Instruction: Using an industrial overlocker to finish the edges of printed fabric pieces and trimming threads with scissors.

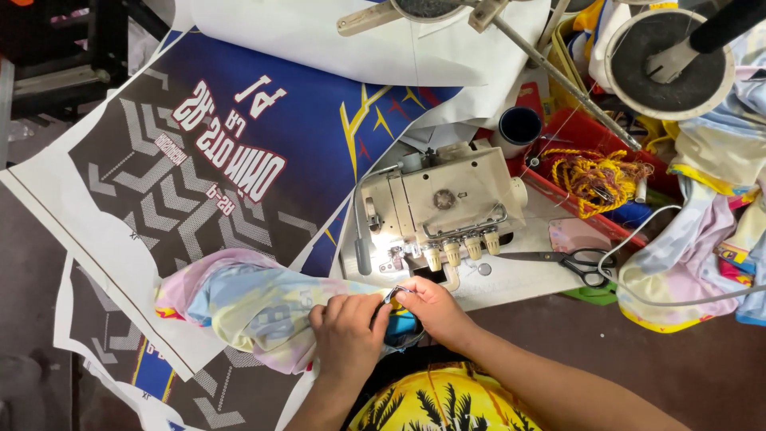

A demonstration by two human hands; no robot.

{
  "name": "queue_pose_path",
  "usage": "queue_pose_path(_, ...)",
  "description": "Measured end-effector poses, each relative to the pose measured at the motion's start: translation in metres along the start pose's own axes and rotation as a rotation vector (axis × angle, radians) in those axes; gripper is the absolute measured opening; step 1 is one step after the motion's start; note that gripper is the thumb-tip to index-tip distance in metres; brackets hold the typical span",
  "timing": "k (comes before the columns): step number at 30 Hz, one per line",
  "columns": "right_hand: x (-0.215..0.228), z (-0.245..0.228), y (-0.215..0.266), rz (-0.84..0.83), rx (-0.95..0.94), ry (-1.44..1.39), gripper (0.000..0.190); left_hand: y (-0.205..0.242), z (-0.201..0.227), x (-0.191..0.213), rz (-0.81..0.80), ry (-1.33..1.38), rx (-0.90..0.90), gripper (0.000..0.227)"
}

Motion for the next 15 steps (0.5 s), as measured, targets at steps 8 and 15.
queue_pose_path(8, 0.001, 0.004, 0.001, -0.004, -0.004, 0.140, 0.023, 0.000, -0.015, -0.027, -0.210, 0.267, 0.086, 0.023)
queue_pose_path(15, 0.003, 0.002, 0.004, 0.064, 0.023, 0.172, 0.020, -0.026, -0.005, -0.022, -0.335, 0.272, 0.270, 0.019)
Point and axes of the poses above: each hand's wrist, its own y-axis away from the middle knuckle, its own x-axis out of the back of the hand, z = x × y, the point moved 1 cm from there along -y, towards the middle knuckle, and after that the axes turned 9 degrees about x, right-handed, at the moved point
